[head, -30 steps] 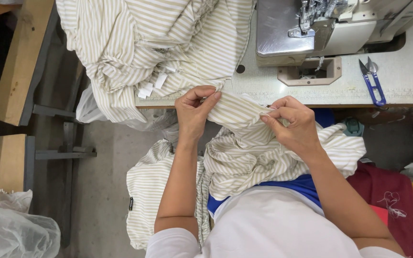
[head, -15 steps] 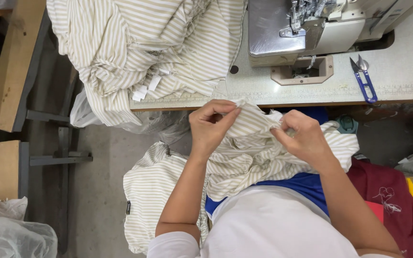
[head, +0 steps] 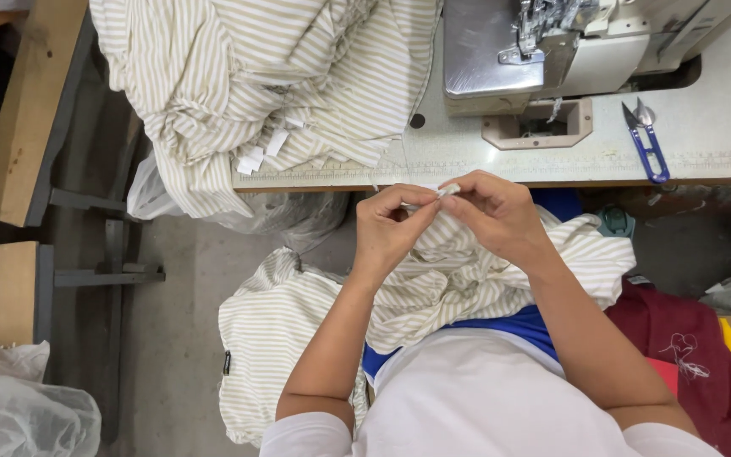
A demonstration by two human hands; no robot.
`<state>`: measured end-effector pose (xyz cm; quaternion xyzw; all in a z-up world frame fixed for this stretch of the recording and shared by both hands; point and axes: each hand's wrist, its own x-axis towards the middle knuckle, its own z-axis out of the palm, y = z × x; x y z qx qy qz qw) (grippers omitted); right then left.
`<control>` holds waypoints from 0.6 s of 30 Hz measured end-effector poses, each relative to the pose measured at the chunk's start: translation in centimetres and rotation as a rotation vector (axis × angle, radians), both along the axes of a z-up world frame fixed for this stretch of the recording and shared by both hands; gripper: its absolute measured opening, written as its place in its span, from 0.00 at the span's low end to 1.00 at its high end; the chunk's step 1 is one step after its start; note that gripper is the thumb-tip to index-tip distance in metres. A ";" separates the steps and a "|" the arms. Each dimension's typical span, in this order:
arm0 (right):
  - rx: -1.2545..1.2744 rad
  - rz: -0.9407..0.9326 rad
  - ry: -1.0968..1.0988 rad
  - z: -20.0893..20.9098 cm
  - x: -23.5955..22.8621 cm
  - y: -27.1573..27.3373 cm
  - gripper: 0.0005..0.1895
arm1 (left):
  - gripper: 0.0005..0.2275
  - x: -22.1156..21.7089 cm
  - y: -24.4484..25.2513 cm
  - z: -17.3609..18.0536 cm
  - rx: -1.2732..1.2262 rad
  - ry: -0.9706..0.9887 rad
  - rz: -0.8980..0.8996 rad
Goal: Aligning and stacking striped garment pieces at a sewing workstation
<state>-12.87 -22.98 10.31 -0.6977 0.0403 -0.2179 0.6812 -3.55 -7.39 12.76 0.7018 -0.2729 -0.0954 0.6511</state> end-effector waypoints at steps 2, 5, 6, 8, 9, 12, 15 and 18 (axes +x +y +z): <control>-0.033 -0.058 0.053 0.2 -0.4 0.2 0.04 | 0.06 -0.5 -0.2 -0.5 0.038 -0.060 -0.015; -0.152 -0.206 0.134 -1.8 -1.5 -0.3 0.04 | 0.05 -1.1 0.4 -0.8 0.289 -0.334 -0.098; -0.234 -0.292 0.163 -3.0 -2.0 -0.6 0.04 | 0.06 -1.3 0.7 -0.8 0.507 -0.548 -0.160; -0.232 -0.334 0.207 -4.1 -3.0 -1.4 0.05 | 0.06 -2.0 1.3 -2.9 0.561 -0.655 -0.189; -0.224 -0.379 0.238 -4.7 -3.3 -1.7 0.05 | 0.06 -2.2 1.7 -3.9 0.619 -0.777 -0.218; -0.244 -0.467 0.255 -5.7 -4.5 -3.3 0.06 | 0.07 -2.6 2.7 -3.0 0.678 -0.792 -0.190; -0.165 -0.450 0.283 -5.7 -5.8 -4.8 0.05 | 0.09 -1.9 3.0 -2.2 0.458 -0.565 -0.306; -0.085 -0.446 0.320 -5.4 -7.0 -4.9 0.05 | 0.05 -2.3 2.5 -2.5 0.295 -0.165 -0.327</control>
